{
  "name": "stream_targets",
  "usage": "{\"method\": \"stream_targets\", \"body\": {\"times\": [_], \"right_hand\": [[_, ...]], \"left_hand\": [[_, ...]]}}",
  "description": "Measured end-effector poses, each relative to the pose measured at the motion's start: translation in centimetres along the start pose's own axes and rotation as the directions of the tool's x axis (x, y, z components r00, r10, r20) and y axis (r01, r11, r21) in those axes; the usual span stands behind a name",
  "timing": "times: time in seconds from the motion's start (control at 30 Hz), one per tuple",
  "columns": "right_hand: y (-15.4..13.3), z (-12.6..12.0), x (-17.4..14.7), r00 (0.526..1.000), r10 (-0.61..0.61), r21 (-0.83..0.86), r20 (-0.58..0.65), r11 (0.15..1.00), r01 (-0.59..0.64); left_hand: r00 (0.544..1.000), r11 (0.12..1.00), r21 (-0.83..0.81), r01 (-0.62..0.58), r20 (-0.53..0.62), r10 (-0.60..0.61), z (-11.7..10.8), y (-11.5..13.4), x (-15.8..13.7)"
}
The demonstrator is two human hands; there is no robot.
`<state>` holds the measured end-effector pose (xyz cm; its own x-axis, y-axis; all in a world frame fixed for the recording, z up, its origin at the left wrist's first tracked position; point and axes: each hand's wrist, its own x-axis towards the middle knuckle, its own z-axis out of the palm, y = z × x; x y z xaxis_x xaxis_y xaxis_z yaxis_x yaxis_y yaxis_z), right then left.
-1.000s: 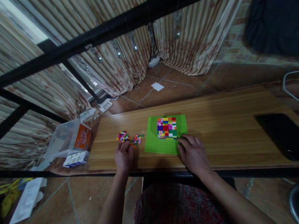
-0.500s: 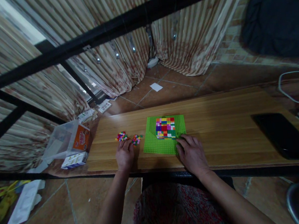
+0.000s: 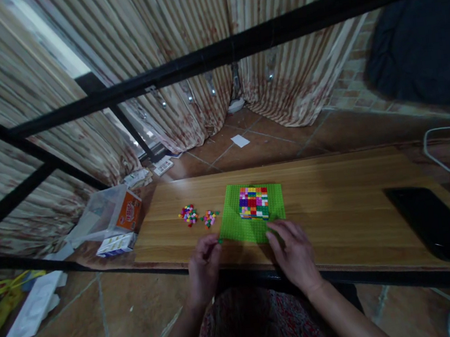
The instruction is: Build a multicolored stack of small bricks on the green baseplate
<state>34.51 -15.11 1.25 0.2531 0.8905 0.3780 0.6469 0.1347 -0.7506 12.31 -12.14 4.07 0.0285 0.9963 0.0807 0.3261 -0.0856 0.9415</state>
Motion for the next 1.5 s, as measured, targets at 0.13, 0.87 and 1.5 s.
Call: {"method": "stream_targets", "body": {"times": [0.13,0.87,1.5], "right_hand": [[-5.3,0.2,-1.6,0.913,0.18,0.373,0.366,0.871,-0.321],[-5.0,-2.0,-1.0,0.816,0.45,0.624,0.363,0.534,-0.571],[-0.6,-2.0,3.6,0.974,0.221,0.264,-0.041,0.943,-0.203]], "left_hand": [[0.979,0.947,-0.294,0.131,0.189,-0.077,2.4,2.5,-3.3],[0.952,0.948,-0.226,0.224,0.258,-0.163,2.3,1.5,-3.6],[0.975,0.976,-0.066,0.209,0.089,-0.202,1.6,-2.3,-2.7]]}}
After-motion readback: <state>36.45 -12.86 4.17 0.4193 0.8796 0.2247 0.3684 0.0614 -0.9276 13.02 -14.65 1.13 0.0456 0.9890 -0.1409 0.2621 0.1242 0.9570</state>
